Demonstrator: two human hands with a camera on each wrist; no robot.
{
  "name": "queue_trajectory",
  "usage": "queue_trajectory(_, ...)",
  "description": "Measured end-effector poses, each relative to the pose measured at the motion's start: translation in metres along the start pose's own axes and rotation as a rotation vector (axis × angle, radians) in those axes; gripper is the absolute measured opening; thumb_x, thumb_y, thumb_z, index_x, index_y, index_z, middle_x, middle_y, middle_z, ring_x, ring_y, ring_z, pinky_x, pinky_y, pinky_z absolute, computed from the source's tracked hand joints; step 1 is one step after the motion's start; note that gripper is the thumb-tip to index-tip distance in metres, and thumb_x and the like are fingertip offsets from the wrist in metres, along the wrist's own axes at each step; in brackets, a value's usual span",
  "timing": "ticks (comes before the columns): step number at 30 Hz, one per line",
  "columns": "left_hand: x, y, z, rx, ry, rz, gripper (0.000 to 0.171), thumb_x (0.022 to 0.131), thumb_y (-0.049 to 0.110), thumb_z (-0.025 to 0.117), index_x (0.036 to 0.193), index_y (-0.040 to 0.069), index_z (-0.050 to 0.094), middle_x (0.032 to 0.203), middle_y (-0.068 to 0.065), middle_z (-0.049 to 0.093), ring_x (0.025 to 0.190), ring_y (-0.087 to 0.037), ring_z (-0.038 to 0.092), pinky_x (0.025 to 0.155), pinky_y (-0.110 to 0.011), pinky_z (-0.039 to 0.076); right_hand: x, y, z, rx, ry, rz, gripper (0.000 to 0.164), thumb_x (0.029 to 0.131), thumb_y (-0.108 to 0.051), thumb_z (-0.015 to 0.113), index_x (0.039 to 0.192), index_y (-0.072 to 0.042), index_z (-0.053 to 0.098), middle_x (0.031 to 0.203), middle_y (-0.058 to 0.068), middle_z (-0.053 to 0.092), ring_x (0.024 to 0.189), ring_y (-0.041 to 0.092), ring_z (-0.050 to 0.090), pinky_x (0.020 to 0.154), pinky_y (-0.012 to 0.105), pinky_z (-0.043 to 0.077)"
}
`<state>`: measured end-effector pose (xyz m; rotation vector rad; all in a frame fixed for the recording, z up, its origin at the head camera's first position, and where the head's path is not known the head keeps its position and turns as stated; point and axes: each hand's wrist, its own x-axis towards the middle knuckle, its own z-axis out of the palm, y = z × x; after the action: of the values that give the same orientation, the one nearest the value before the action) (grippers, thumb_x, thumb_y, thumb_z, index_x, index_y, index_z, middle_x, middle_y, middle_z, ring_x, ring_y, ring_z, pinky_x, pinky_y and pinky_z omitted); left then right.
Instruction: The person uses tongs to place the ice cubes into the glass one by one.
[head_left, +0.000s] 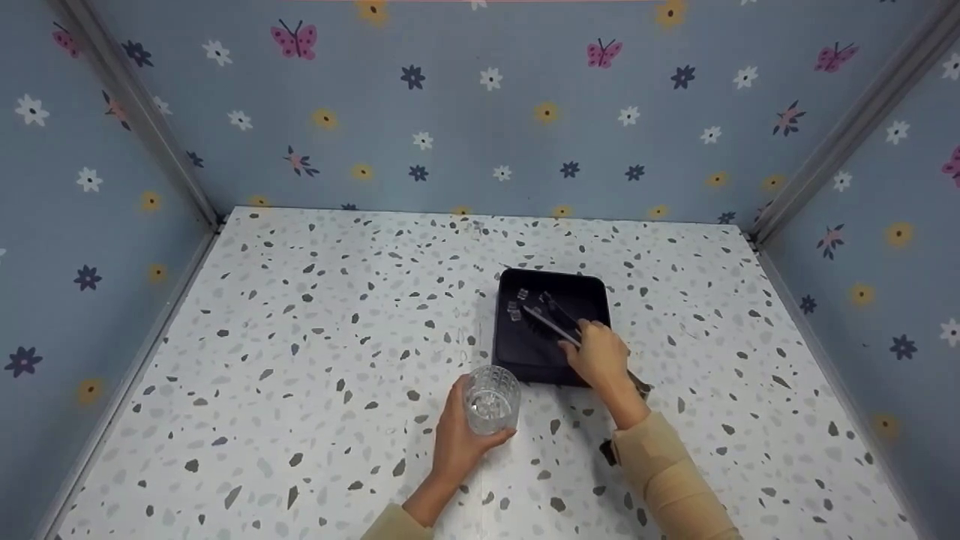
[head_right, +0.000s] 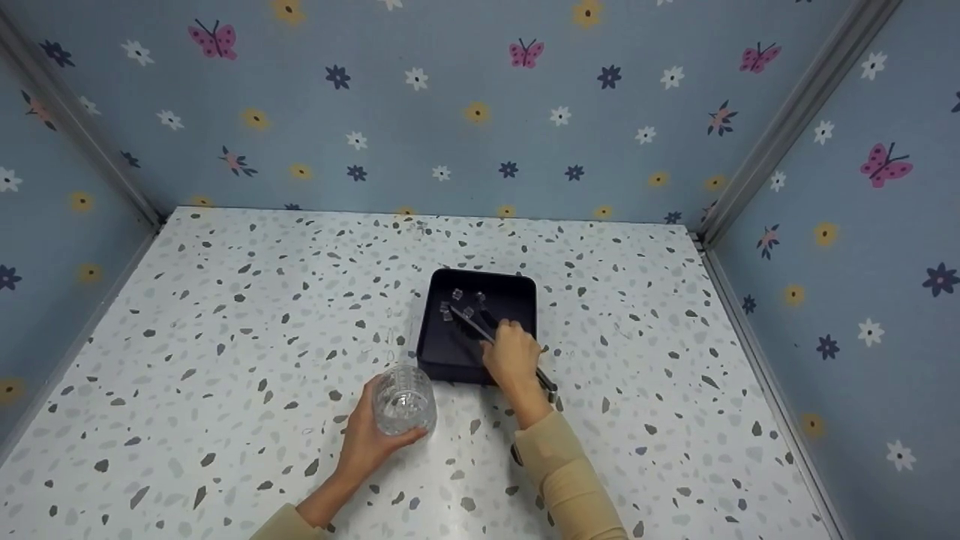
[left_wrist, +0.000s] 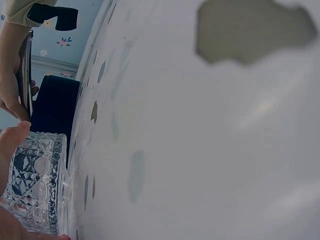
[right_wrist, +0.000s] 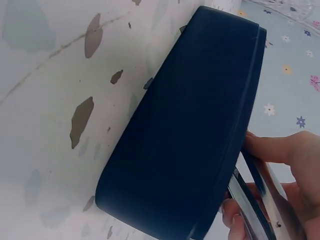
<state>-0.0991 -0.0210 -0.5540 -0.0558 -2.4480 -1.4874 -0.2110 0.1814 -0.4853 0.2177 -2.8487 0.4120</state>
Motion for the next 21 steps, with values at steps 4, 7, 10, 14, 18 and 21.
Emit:
queue_trajectory(4,0.0,0.0,0.001,0.001,0.013,0.013,0.099,0.056,0.036,0.082,0.131,-0.002,0.029,0.125,-0.017,0.044,0.113,-0.029,0.044,0.092,-0.041,0.038,0.003,0.001,0.005,0.006,0.014,-0.001,0.039,0.074,-0.027,0.071,0.098,0.003,0.062,0.083,0.019,0.061,0.071,0.038,0.059,0.058,0.047,0.047)
queue_trajectory(7,0.0,0.0,0.001,0.002,0.014,0.012,0.099,0.056,0.034,0.083,0.131,-0.002,0.029,0.125,-0.017,0.044,0.113,-0.029,0.044,0.092,-0.041,0.038,0.006,0.001,0.009,0.006,0.018,0.004,0.037,0.074,-0.026,0.071,0.095,0.003,0.063,0.082,0.018,0.061,0.07,0.037,0.058,0.058,0.047,0.047)
queue_trajectory(10,0.001,0.001,0.001,0.0,0.009,-0.005,0.098,0.056,0.032,0.083,0.131,-0.001,0.029,0.124,-0.016,0.044,0.112,-0.028,0.044,0.091,-0.041,0.038,0.008,0.001,0.011,-0.004,0.029,-0.008,0.036,0.073,-0.025,0.071,0.094,0.003,0.063,0.08,0.018,0.06,0.068,0.037,0.058,0.056,0.046,0.047)
queue_trajectory(14,0.0,0.003,0.0,0.001,0.007,-0.018,0.098,0.055,0.032,0.083,0.131,0.0,0.03,0.124,-0.015,0.044,0.112,-0.029,0.045,0.09,-0.042,0.039,0.01,0.001,0.014,-0.022,0.053,-0.035,0.034,0.073,-0.023,0.072,0.091,0.004,0.063,0.076,0.019,0.06,0.064,0.036,0.058,0.053,0.046,0.048)
queue_trajectory(18,0.0,0.003,0.0,0.003,0.012,-0.015,0.098,0.055,0.032,0.083,0.131,0.0,0.03,0.124,-0.015,0.045,0.112,-0.029,0.045,0.089,-0.042,0.04,0.013,0.001,0.017,-0.031,0.055,-0.036,0.033,0.073,-0.023,0.072,0.091,0.004,0.063,0.076,0.019,0.061,0.065,0.035,0.058,0.054,0.045,0.048)
queue_trajectory(21,0.0,0.002,0.0,0.004,0.012,-0.017,0.098,0.055,0.033,0.083,0.131,0.0,0.03,0.124,-0.015,0.045,0.112,-0.029,0.045,0.089,-0.041,0.04,0.015,0.002,0.019,-0.038,0.052,-0.031,0.034,0.073,-0.023,0.071,0.092,0.003,0.063,0.078,0.019,0.061,0.066,0.036,0.059,0.055,0.046,0.048)
